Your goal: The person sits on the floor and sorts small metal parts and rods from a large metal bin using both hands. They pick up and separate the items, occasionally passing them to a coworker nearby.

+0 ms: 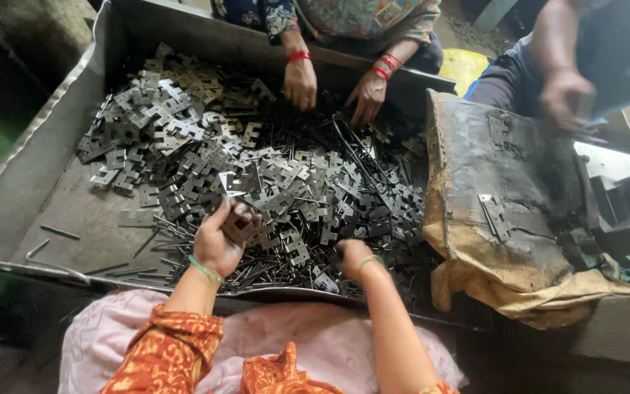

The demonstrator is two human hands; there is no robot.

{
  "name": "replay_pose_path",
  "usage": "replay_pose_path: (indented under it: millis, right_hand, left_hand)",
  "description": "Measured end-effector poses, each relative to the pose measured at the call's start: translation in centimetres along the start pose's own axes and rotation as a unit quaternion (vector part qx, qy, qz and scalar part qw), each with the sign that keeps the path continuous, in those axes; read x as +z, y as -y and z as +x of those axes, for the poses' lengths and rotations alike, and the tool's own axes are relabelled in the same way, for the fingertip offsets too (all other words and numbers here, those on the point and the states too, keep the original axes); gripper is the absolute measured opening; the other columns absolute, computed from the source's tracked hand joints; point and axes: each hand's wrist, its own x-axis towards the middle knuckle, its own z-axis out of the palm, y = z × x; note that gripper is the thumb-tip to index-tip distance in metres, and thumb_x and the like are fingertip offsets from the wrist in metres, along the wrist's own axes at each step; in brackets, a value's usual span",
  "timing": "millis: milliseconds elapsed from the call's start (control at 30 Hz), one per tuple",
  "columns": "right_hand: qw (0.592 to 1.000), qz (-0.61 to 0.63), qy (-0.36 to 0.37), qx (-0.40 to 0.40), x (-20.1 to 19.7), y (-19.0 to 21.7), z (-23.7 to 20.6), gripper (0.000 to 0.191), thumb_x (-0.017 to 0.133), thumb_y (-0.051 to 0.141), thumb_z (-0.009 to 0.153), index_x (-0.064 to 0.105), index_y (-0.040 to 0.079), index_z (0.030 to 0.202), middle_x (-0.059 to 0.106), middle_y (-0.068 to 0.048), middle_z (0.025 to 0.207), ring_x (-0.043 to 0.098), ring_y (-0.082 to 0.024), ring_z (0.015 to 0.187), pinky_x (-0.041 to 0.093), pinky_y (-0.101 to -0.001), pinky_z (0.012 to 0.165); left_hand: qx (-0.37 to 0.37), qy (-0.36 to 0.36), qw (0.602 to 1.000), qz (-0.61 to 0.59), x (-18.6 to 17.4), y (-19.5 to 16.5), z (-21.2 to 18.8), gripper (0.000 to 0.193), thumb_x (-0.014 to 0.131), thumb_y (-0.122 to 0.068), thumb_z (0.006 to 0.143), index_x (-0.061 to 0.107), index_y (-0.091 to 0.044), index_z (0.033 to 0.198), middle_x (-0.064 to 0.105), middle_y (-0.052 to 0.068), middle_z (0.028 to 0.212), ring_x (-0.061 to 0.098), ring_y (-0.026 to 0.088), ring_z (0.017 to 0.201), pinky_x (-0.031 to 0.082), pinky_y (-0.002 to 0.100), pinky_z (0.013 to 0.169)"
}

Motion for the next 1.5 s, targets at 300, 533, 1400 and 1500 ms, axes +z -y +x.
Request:
replay_pose_path:
  millis: [300,533,1400,1500]
  right_hand:
    - [0.887,0.405,-0.208,-0.080,-1.4,-3.9,-2.6,0.013,0.080,0.001,0.084,0.071,-0.001,0.093,0.074,-0.004,0.079,0.066,-0.010,0.071,0.057,-0.0262,0.063]
    - [0.799,0.576,-0.150,-0.085,-0.7,-3.6,-2.9,0.013,0.077,0.002,0.086,0.069,0.000,0.096,0.072,-0.004,0.080,0.067,-0.012,0.065,0.055,-0.0264,0.053]
    - [0.847,0.399,-0.311,-0.166,-0.4,6.2,-6.6,0.053,0.064,-0.006,0.089,0.060,0.002,0.141,0.075,-0.016,0.117,0.075,-0.025,0.101,0.059,-0.0338,0.091]
    - [0.874,0.255,-0.251,-0.329,0.5,7.0,-7.8,0.056,0.067,-0.008,0.089,0.055,-0.001,0.143,0.066,-0.023,0.131,0.066,-0.031,0.117,0.054,-0.0369,0.098]
  left_hand:
    - [-0.086,0.133,0.441,0.884,2.5,6.4,0.3,0.039,0.081,-0.038,0.083,0.074,-0.006,0.104,0.072,0.018,0.110,0.069,0.035,0.106,0.057,0.044,0.093]
    - [-0.158,0.077,0.408,0.896,4.6,7.7,-0.5,0.029,0.076,-0.019,0.083,0.078,-0.007,0.109,0.072,0.016,0.120,0.069,0.033,0.115,0.057,0.042,0.098]
    - [-0.119,0.030,0.989,0.078,3.5,9.2,-2.0,0.038,0.067,0.008,0.084,0.065,-0.006,0.119,0.073,0.005,0.106,0.071,0.017,0.095,0.059,0.030,0.086]
    - [-0.156,-0.018,0.987,-0.030,4.2,11.1,-2.3,0.033,0.065,-0.024,0.091,0.062,-0.005,0.118,0.072,0.010,0.105,0.069,0.022,0.093,0.057,0.035,0.084]
